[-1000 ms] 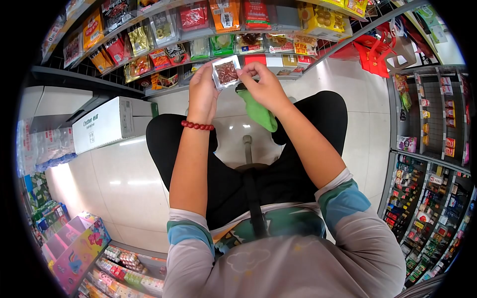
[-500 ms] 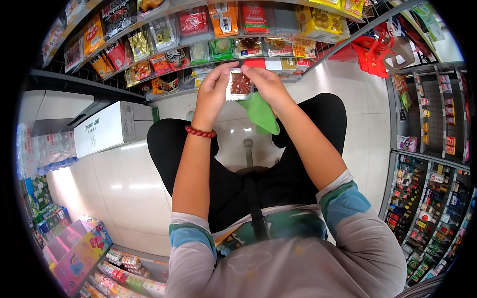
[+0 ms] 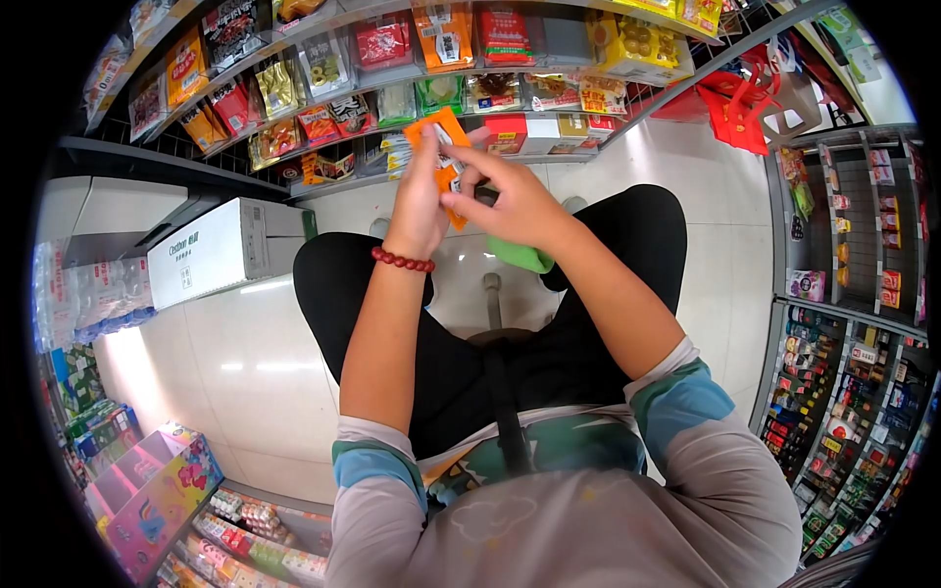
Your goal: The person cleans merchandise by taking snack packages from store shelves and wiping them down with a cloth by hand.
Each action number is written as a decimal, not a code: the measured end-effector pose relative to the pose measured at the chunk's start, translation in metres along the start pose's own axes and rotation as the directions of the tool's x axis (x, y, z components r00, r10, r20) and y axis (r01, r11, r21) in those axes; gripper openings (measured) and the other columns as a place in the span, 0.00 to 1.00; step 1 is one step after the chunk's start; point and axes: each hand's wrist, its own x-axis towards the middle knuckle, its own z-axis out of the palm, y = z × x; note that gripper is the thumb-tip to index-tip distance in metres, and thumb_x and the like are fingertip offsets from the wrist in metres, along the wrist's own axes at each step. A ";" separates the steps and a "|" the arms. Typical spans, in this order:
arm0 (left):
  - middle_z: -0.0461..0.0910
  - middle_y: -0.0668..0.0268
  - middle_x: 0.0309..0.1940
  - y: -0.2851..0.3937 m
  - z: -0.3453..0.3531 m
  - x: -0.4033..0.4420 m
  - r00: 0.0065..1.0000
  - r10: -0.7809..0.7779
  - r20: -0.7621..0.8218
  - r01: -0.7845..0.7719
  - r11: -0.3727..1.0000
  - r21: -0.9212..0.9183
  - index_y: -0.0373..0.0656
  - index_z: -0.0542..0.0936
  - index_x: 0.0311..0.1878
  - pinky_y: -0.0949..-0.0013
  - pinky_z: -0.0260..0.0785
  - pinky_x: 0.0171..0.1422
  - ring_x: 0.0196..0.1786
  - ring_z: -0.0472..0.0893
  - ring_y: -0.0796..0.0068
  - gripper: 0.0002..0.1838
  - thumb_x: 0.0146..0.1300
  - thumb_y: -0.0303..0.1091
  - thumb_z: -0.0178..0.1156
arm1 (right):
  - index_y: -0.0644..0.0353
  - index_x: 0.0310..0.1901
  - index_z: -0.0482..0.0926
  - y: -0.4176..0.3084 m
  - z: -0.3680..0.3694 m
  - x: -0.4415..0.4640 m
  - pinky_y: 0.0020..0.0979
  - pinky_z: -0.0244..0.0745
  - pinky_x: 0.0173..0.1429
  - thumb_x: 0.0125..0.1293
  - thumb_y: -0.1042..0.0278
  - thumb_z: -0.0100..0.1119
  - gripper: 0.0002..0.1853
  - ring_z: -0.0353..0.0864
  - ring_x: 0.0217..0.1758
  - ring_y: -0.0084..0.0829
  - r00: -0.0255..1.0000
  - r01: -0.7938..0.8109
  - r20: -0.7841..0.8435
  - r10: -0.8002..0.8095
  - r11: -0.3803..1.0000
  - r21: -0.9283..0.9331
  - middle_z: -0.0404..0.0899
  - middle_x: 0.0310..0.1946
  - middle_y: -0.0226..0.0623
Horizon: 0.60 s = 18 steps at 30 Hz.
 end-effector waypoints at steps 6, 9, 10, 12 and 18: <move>0.77 0.47 0.63 0.008 -0.005 0.002 0.997 -0.032 -0.072 0.016 0.979 -0.204 0.41 0.61 0.74 0.56 0.77 0.62 0.57 0.82 0.54 0.33 0.80 0.58 0.35 | 0.59 0.56 0.77 0.027 -0.026 0.018 0.28 0.78 0.48 0.71 0.66 0.62 0.15 0.80 0.40 0.24 0.893 0.117 -0.404 0.196 0.767 0.630 0.80 0.36 0.28; 0.79 0.49 0.60 0.002 -0.005 0.004 0.993 0.030 -0.112 -0.032 0.999 -0.012 0.44 0.61 0.74 0.57 0.78 0.61 0.56 0.83 0.59 0.30 0.82 0.56 0.35 | 0.58 0.57 0.75 0.029 -0.049 0.017 0.30 0.80 0.48 0.71 0.65 0.60 0.16 0.81 0.44 0.27 0.870 0.125 -0.320 0.374 0.462 0.878 0.80 0.40 0.31; 0.80 0.49 0.60 -0.001 -0.005 0.005 0.988 0.088 -0.128 -0.070 0.988 0.139 0.45 0.61 0.75 0.58 0.78 0.60 0.55 0.83 0.61 0.30 0.82 0.55 0.35 | 0.58 0.57 0.75 0.016 -0.049 0.016 0.30 0.80 0.48 0.71 0.65 0.60 0.16 0.81 0.44 0.27 0.870 0.125 -0.321 0.374 0.462 0.878 0.80 0.40 0.31; 0.80 0.52 0.59 -0.005 -0.003 0.005 0.990 0.085 -0.112 -0.064 0.981 0.183 0.46 0.62 0.75 0.58 0.77 0.61 0.56 0.83 0.63 0.29 0.82 0.55 0.36 | 0.58 0.58 0.73 -0.005 -0.047 0.012 0.33 0.81 0.48 0.71 0.62 0.60 0.18 0.82 0.44 0.28 0.838 0.095 -0.203 0.507 0.232 0.968 0.80 0.42 0.34; 0.81 0.58 0.57 -0.006 -0.009 0.004 0.994 -0.096 0.053 0.105 0.968 -0.228 0.42 0.72 0.68 0.60 0.75 0.64 0.58 0.82 0.66 0.34 0.79 0.63 0.40 | 0.62 0.66 0.65 0.004 -0.008 0.010 0.37 0.71 0.71 0.64 0.72 0.68 0.31 0.72 0.69 0.36 0.940 0.141 -0.311 0.136 0.677 0.722 0.71 0.64 0.44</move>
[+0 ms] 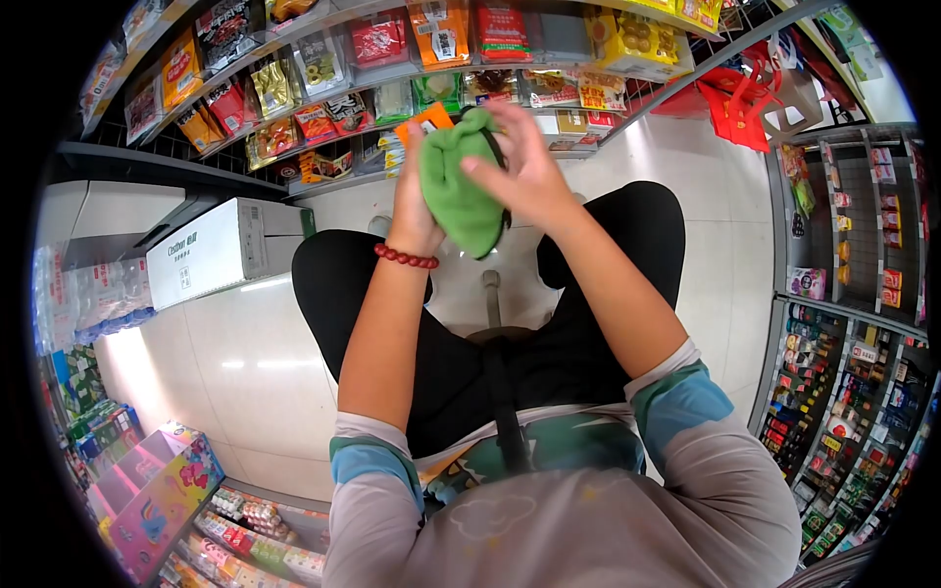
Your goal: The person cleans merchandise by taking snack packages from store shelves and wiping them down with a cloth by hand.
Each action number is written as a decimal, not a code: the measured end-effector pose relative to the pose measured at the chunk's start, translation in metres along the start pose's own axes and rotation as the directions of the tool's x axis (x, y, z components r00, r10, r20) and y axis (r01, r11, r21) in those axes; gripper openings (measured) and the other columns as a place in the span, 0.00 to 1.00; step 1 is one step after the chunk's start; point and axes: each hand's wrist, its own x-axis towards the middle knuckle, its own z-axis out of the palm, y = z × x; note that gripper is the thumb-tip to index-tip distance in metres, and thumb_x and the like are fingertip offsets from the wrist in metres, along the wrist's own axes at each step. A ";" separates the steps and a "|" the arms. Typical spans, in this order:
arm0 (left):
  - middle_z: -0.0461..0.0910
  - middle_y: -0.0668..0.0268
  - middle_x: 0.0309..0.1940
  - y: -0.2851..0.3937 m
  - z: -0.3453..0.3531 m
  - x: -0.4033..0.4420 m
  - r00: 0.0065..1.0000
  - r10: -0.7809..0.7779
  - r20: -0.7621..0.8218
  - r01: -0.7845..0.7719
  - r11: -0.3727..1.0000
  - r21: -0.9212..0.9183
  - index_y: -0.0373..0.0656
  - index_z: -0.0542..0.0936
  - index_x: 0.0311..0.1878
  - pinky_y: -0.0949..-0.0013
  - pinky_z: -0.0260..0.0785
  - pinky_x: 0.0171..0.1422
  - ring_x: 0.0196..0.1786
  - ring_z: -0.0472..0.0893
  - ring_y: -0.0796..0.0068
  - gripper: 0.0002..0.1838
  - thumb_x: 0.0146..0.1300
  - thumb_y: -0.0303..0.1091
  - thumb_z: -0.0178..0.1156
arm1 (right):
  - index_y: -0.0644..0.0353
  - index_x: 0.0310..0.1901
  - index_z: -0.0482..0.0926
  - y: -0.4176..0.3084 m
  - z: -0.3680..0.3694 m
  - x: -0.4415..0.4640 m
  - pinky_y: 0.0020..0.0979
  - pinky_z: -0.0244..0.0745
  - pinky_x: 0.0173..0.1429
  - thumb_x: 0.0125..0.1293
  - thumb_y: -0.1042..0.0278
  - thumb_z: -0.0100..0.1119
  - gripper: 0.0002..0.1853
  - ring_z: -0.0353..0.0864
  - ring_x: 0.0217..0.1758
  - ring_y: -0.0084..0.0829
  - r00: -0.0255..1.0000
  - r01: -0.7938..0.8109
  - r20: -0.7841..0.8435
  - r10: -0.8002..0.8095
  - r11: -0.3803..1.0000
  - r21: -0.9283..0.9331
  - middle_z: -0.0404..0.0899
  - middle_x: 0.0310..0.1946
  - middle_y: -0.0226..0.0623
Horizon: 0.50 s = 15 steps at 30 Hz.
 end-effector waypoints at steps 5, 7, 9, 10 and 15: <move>0.76 0.54 0.63 0.000 0.000 0.001 0.994 0.016 -0.104 -0.028 0.993 -0.117 0.43 0.68 0.70 0.54 0.69 0.71 0.65 0.77 0.58 0.37 0.77 0.66 0.38 | 0.64 0.72 0.63 0.002 0.000 -0.002 0.40 0.65 0.75 0.62 0.70 0.69 0.38 0.67 0.74 0.47 0.887 0.444 0.428 -0.175 0.575 -0.687 0.65 0.71 0.52; 0.76 0.53 0.63 0.004 0.006 -0.005 0.991 0.032 -0.134 -0.046 0.993 -0.106 0.40 0.70 0.68 0.54 0.69 0.72 0.65 0.77 0.57 0.38 0.77 0.66 0.39 | 0.65 0.71 0.65 0.003 -0.001 -0.001 0.40 0.64 0.76 0.62 0.71 0.69 0.36 0.66 0.75 0.47 0.869 0.479 0.471 -0.153 0.500 -0.722 0.66 0.71 0.51; 0.75 0.52 0.64 0.005 0.003 -0.004 0.986 0.045 -0.162 -0.061 0.994 -0.095 0.38 0.72 0.67 0.53 0.68 0.72 0.66 0.77 0.57 0.39 0.76 0.67 0.39 | 0.64 0.68 0.69 0.005 -0.001 0.000 0.42 0.69 0.72 0.61 0.64 0.70 0.34 0.70 0.70 0.51 0.825 0.552 0.531 -0.193 0.476 -0.685 0.68 0.68 0.49; 0.75 0.50 0.64 0.006 -0.007 -0.001 0.991 0.045 -0.123 -0.063 0.988 -0.143 0.41 0.70 0.68 0.52 0.68 0.72 0.66 0.77 0.55 0.37 0.77 0.66 0.38 | 0.64 0.68 0.69 0.001 0.002 -0.003 0.42 0.69 0.72 0.61 0.64 0.70 0.34 0.70 0.70 0.51 0.827 0.550 0.528 -0.194 0.477 -0.686 0.68 0.68 0.49; 0.73 0.44 0.65 0.007 0.001 -0.004 0.975 0.189 -0.114 -0.193 0.981 -0.018 0.60 0.63 0.73 0.44 0.72 0.67 0.64 0.77 0.47 0.29 0.79 0.64 0.34 | 0.63 0.66 0.70 0.001 0.010 -0.009 0.42 0.69 0.70 0.58 0.66 0.71 0.34 0.71 0.68 0.51 0.802 0.580 0.565 -0.193 0.476 -0.661 0.71 0.63 0.49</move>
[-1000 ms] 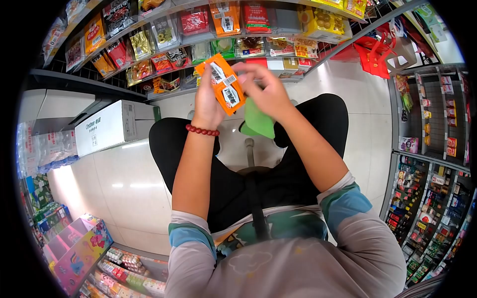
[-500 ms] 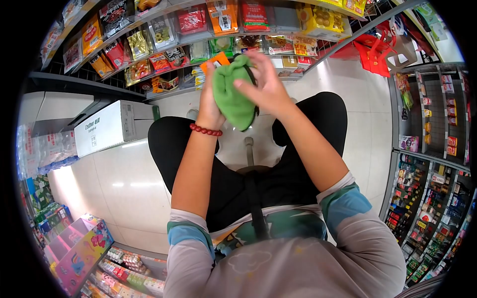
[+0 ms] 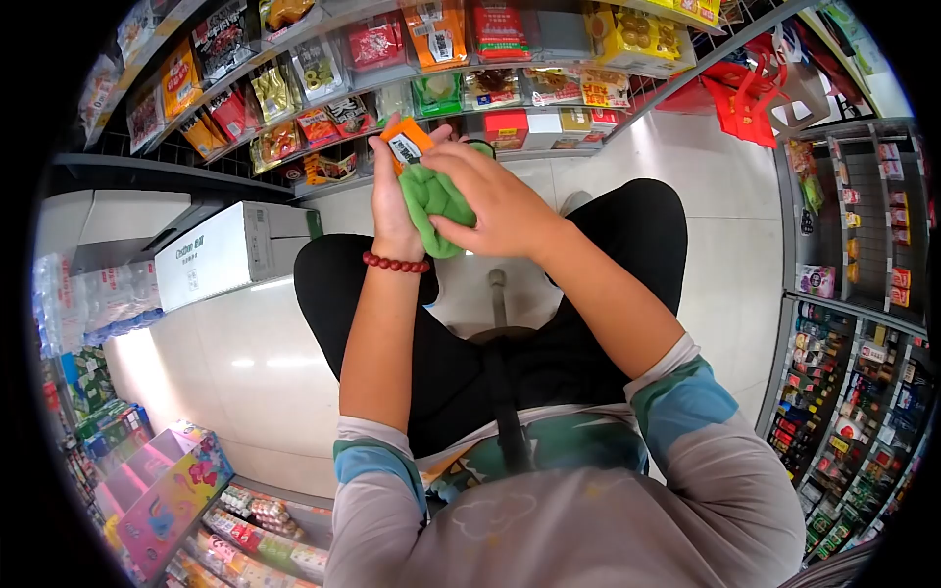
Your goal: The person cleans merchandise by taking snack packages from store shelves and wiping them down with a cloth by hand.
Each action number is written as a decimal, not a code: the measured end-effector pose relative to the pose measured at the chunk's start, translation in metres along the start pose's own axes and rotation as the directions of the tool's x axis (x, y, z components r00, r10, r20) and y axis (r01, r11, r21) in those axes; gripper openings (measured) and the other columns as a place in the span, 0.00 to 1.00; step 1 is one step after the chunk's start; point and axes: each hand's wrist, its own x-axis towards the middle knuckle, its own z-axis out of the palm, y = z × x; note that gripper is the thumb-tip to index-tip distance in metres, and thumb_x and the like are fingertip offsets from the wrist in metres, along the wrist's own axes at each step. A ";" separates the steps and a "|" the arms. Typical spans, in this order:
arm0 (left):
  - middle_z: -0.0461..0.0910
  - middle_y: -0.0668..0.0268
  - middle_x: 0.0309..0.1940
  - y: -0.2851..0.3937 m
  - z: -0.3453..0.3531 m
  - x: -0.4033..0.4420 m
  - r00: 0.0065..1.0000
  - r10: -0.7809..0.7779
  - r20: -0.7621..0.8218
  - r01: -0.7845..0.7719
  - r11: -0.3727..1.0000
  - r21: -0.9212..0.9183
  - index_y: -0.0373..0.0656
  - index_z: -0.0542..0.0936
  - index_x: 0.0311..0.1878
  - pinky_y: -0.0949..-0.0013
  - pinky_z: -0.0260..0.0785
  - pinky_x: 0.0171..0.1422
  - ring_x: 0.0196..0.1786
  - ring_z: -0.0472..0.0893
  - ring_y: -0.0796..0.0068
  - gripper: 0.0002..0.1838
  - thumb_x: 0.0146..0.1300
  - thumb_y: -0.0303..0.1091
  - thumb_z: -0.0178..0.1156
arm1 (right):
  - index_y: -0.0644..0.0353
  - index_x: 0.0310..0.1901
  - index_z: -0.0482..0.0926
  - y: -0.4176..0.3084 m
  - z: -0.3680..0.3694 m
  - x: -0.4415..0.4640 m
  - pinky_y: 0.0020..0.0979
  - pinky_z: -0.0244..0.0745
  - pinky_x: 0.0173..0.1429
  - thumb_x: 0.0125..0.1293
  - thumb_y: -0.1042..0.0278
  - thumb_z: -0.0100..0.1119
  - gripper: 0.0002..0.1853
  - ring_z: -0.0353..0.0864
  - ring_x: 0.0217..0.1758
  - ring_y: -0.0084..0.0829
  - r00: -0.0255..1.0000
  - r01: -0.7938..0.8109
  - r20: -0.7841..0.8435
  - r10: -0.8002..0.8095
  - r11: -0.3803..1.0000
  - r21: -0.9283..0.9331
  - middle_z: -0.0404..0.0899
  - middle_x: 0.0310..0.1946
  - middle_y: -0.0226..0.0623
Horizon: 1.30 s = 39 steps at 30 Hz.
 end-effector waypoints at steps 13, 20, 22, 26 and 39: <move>0.73 0.52 0.66 -0.016 0.008 0.004 0.991 -0.121 0.061 0.111 0.984 0.139 0.52 0.64 0.75 0.52 0.71 0.70 0.66 0.77 0.55 0.33 0.79 0.64 0.36 | 0.63 0.55 0.70 0.016 0.004 -0.004 0.40 0.72 0.63 0.59 0.75 0.68 0.24 0.75 0.59 0.51 0.966 -0.146 -0.211 0.149 0.989 0.029 0.73 0.53 0.49; 0.72 0.60 0.68 -0.019 0.028 -0.004 0.941 -0.337 0.040 0.303 0.887 0.348 0.42 0.63 0.75 0.65 0.73 0.69 0.67 0.76 0.70 0.38 0.78 0.65 0.37 | 0.63 0.54 0.70 0.034 -0.007 0.003 0.43 0.71 0.62 0.57 0.72 0.69 0.24 0.75 0.58 0.51 0.857 -0.248 -0.457 0.238 0.968 0.040 0.74 0.52 0.50; 0.72 0.59 0.68 -0.013 0.029 -0.003 0.924 -0.377 0.059 0.335 0.876 0.347 0.42 0.63 0.75 0.64 0.73 0.69 0.67 0.76 0.70 0.39 0.78 0.65 0.37 | 0.63 0.54 0.70 0.036 -0.009 0.003 0.42 0.71 0.63 0.57 0.73 0.69 0.24 0.74 0.58 0.50 0.846 -0.242 -0.478 0.235 0.969 0.048 0.74 0.53 0.49; 0.70 0.59 0.69 -0.009 0.027 0.000 0.912 -0.405 0.057 0.361 0.863 0.354 0.45 0.60 0.77 0.62 0.71 0.71 0.70 0.74 0.68 0.38 0.78 0.65 0.35 | 0.62 0.52 0.70 0.033 -0.013 0.005 0.40 0.71 0.63 0.55 0.75 0.68 0.23 0.74 0.58 0.48 0.901 -0.139 -0.410 0.142 0.990 0.038 0.73 0.53 0.46; 0.73 0.61 0.63 0.000 -0.022 0.014 0.985 -0.010 -0.172 0.030 0.993 0.114 0.53 0.64 0.75 0.53 0.69 0.69 0.63 0.75 0.62 0.31 0.81 0.60 0.35 | 0.60 0.44 0.66 0.015 0.032 -0.006 0.35 0.69 0.58 0.54 0.81 0.53 0.15 0.71 0.48 0.39 0.985 -0.127 -0.068 0.161 0.927 0.352 0.69 0.42 0.40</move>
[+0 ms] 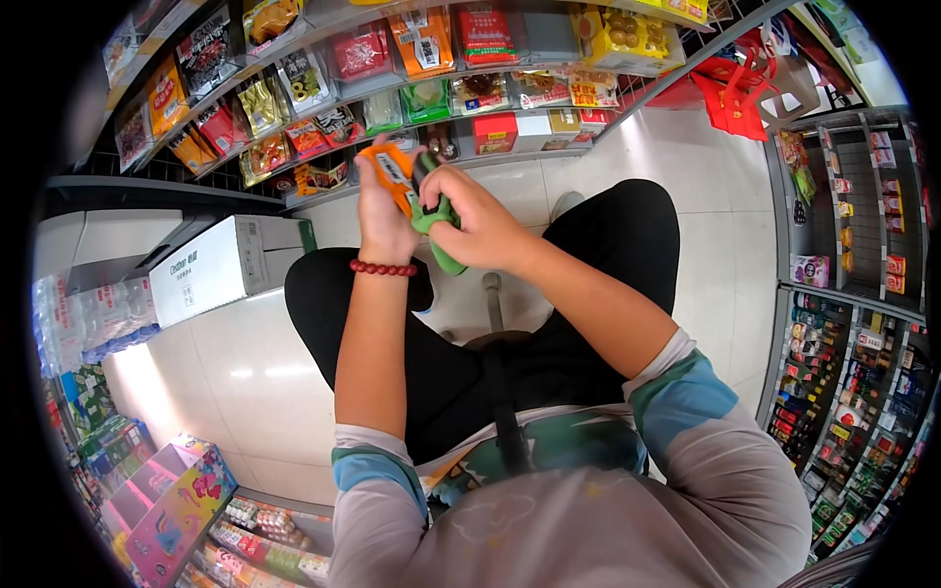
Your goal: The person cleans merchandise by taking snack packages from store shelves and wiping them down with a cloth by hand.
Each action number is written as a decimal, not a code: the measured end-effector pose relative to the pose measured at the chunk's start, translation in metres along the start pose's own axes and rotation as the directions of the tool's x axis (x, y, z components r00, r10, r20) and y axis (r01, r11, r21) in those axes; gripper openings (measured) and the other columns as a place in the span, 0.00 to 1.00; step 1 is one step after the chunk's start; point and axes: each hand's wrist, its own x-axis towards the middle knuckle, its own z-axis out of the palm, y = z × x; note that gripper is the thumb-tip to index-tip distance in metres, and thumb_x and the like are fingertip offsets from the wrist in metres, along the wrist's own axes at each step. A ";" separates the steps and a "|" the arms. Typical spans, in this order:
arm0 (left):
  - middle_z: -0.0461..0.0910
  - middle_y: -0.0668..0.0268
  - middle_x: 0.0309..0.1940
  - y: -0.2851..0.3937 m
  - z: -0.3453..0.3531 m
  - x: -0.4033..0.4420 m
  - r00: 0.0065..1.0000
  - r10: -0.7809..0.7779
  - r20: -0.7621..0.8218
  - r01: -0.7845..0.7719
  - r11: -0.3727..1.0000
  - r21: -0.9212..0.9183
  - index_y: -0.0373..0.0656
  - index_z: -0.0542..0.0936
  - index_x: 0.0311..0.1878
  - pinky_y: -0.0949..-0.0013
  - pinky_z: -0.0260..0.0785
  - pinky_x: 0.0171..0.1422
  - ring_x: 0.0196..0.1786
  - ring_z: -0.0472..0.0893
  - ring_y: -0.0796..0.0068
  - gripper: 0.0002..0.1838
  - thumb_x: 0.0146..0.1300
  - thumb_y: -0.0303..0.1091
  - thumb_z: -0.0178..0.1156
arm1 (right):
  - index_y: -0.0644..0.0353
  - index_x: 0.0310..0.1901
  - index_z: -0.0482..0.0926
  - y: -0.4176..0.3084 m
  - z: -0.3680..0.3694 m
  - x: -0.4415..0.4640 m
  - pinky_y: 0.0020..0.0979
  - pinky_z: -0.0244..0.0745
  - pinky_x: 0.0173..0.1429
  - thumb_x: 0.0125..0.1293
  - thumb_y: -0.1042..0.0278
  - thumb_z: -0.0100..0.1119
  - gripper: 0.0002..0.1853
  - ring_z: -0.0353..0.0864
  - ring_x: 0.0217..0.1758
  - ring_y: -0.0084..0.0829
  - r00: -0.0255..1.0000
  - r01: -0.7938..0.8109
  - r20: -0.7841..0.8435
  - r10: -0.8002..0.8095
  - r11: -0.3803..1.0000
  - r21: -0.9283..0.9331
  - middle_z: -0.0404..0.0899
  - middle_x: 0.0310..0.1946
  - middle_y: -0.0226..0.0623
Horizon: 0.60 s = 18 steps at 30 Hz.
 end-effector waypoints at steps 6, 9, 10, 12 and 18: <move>0.68 0.65 0.65 0.014 -0.010 0.003 0.992 -0.020 -0.125 0.008 0.996 -0.093 0.53 0.64 0.75 0.61 0.71 0.59 0.54 0.72 0.68 0.29 0.79 0.57 0.46 | 0.61 0.46 0.71 -0.015 0.006 -0.003 0.42 0.73 0.46 0.58 0.72 0.58 0.14 0.77 0.42 0.46 0.991 -0.133 -0.042 0.127 0.958 -0.252 0.74 0.41 0.43; 0.69 0.67 0.63 0.010 -0.010 0.008 0.978 0.183 -0.102 -0.172 0.979 0.113 0.55 0.63 0.75 0.65 0.70 0.57 0.48 0.70 0.71 0.30 0.76 0.54 0.55 | 0.61 0.47 0.75 -0.021 0.005 0.000 0.44 0.75 0.44 0.64 0.62 0.64 0.15 0.79 0.42 0.48 0.992 -0.124 -0.079 0.100 0.894 -0.430 0.77 0.42 0.44; 0.69 0.67 0.63 0.010 -0.010 0.008 0.977 0.187 -0.104 -0.175 0.978 0.114 0.55 0.63 0.75 0.65 0.70 0.57 0.48 0.70 0.71 0.30 0.76 0.54 0.55 | 0.61 0.47 0.75 -0.020 0.005 0.001 0.44 0.75 0.44 0.64 0.62 0.64 0.15 0.79 0.42 0.48 0.992 -0.121 -0.076 0.098 0.896 -0.428 0.77 0.42 0.44; 0.70 0.69 0.62 0.011 -0.006 0.007 0.988 0.134 -0.075 -0.132 0.991 0.023 0.55 0.64 0.74 0.67 0.69 0.58 0.51 0.72 0.74 0.29 0.75 0.48 0.59 | 0.62 0.45 0.80 -0.012 0.001 0.003 0.41 0.76 0.43 0.66 0.58 0.66 0.15 0.80 0.43 0.47 0.977 -0.210 -0.070 0.200 0.869 -0.449 0.78 0.40 0.46; 0.82 0.64 0.54 0.016 0.005 0.005 0.989 0.051 0.139 -0.047 0.998 -0.028 0.40 0.74 0.62 0.58 0.72 0.65 0.59 0.80 0.68 0.17 0.77 0.38 0.53 | 0.64 0.50 0.83 0.017 -0.020 0.018 0.28 0.75 0.54 0.74 0.60 0.61 0.14 0.81 0.48 0.25 0.939 -0.323 -0.093 0.331 0.942 0.089 0.83 0.43 0.33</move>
